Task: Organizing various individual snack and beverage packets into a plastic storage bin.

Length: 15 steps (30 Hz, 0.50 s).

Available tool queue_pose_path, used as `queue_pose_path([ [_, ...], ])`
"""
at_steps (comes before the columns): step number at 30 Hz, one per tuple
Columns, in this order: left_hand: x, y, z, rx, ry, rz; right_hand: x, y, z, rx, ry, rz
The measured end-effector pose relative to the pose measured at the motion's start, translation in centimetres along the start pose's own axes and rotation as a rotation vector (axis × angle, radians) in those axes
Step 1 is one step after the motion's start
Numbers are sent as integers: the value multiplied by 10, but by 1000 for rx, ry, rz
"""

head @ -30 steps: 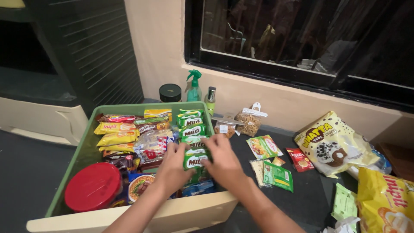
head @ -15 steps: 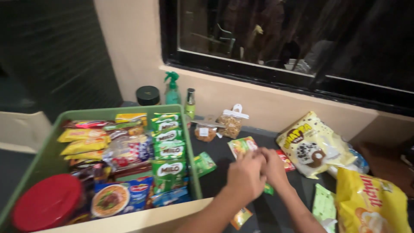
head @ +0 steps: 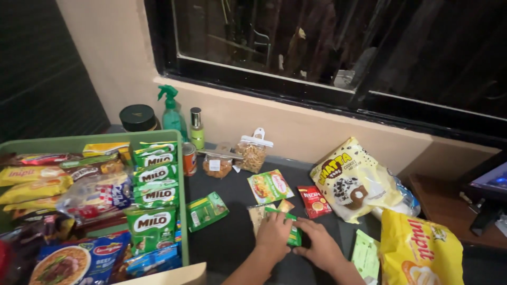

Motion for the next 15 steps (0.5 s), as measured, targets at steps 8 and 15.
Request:
queue_pose_path([
  [8,-13,-25,23,-58,-220,-226,-6,7,-18,-41,170,-27],
  [15,0,90,14,664,-69,-136,-42,52,-14,-609,-95,-222],
])
Point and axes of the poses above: each hand's wrist, its own x-axis away from the middle knuckle, its own y-axis out of the back of the hand, z = x × y, the point moved 4 cm from there along -x, towards the middle knuckle, and after that the axes turned 11 degrees about y, right-handed, at the moved point
